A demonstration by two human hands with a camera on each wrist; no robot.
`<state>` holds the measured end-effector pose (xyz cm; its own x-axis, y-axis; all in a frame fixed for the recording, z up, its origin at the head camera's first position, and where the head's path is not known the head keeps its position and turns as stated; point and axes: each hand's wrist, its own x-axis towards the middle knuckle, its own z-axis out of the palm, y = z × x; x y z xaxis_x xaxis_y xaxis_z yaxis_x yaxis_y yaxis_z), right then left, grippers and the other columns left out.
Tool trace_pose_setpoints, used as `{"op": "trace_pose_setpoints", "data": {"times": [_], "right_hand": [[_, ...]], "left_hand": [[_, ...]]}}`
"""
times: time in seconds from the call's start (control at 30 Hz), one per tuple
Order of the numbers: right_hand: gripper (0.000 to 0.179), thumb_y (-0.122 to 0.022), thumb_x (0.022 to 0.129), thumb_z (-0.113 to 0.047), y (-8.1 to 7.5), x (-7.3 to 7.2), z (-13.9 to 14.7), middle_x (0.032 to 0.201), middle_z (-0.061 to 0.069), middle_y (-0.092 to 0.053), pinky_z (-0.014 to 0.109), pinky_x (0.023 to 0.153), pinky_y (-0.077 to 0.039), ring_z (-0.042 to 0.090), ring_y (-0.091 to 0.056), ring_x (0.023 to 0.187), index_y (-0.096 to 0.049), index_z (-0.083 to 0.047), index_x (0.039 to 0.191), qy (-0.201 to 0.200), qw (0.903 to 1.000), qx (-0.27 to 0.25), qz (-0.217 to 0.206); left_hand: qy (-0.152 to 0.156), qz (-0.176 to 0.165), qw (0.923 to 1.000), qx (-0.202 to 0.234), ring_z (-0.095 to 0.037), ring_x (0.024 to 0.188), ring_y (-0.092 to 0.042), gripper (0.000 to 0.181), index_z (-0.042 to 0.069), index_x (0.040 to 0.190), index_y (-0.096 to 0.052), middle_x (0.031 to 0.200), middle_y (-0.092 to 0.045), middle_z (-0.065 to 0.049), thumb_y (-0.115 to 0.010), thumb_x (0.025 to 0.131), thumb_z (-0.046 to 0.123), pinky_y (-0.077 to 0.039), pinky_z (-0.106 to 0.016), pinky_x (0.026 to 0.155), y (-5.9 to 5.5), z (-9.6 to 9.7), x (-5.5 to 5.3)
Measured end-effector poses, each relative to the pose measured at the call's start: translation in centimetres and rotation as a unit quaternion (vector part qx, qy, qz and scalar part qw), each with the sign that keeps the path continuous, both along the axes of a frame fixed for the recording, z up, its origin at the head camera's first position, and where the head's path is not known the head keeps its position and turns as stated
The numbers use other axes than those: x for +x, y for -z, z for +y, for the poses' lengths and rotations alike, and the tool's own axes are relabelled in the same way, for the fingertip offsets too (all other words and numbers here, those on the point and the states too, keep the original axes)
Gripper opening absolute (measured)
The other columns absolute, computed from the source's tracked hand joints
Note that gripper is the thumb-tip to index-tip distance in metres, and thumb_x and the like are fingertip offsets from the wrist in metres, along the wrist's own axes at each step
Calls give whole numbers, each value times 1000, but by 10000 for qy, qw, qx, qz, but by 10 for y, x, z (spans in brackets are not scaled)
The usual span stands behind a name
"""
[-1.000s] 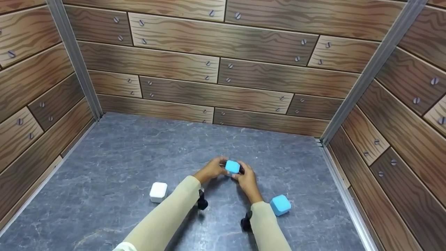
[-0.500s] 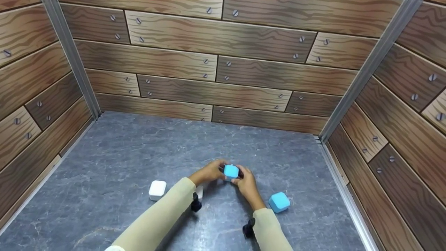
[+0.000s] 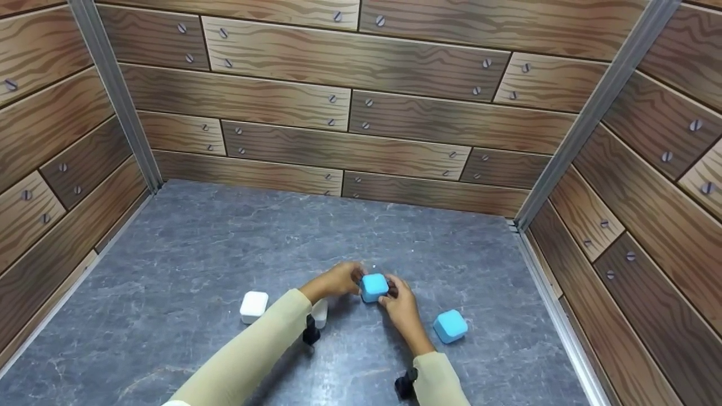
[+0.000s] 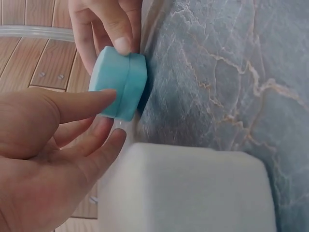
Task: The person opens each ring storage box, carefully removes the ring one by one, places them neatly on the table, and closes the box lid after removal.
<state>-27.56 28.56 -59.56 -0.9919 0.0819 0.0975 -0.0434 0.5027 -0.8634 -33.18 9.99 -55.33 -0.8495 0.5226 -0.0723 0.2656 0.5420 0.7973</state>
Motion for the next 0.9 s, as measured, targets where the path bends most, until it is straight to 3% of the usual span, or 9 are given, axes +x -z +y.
{"op": "trace_pose_setpoints", "data": {"times": [0.13,0.23,0.4,0.53,0.63,0.9], "right_hand": [[51,-65,90,8,1,6,1,133,28,-59,46,98,-54,43,-57,125,-53,5,139,53,9999,-53,84],[53,-66,90,6,1,10,3,139,29,-55,47,101,-52,45,-54,129,-52,6,141,-130,9996,-237,104],[68,-72,89,-4,1,13,4,150,31,-43,51,112,-42,46,-43,139,-41,4,149,-458,9968,-622,-228],[76,-77,88,-11,1,10,3,149,32,-43,51,108,-46,47,-44,138,-38,3,152,-464,9962,-609,-410],[77,-79,87,-13,0,8,4,147,32,-46,47,104,-51,48,-48,135,-39,3,151,-412,9970,-449,-483],[72,-77,89,-15,-2,7,8,148,32,-44,44,104,-51,49,-47,135,-42,2,150,-579,9963,-101,-623]], "left_hand": [[-78,-28,9999,-81,-21,98,-65,34,1,113,-65,107,-70,-12,-74,81,-8,-56,-29,83,1,1,3],[-63,9,10000,-14,-17,91,-63,38,-1,118,-63,105,-69,-12,-76,82,-5,-55,-27,79,3,2,4],[27,-89,9999,91,-15,80,-64,47,-2,128,-59,104,-69,-13,-76,84,-4,-55,-27,72,4,2,6],[80,-324,9991,258,-16,72,-65,44,0,125,-60,100,-67,-11,-75,84,-7,-57,-28,67,5,1,6],[79,-383,9985,372,-18,77,-65,42,2,121,-62,101,-67,-11,-76,82,-8,-58,-29,71,6,1,4],[238,-454,9965,654,-24,115,-64,50,3,126,-61,123,-67,-13,-79,81,-4,-53,-30,97,15,-1,-2]]}}
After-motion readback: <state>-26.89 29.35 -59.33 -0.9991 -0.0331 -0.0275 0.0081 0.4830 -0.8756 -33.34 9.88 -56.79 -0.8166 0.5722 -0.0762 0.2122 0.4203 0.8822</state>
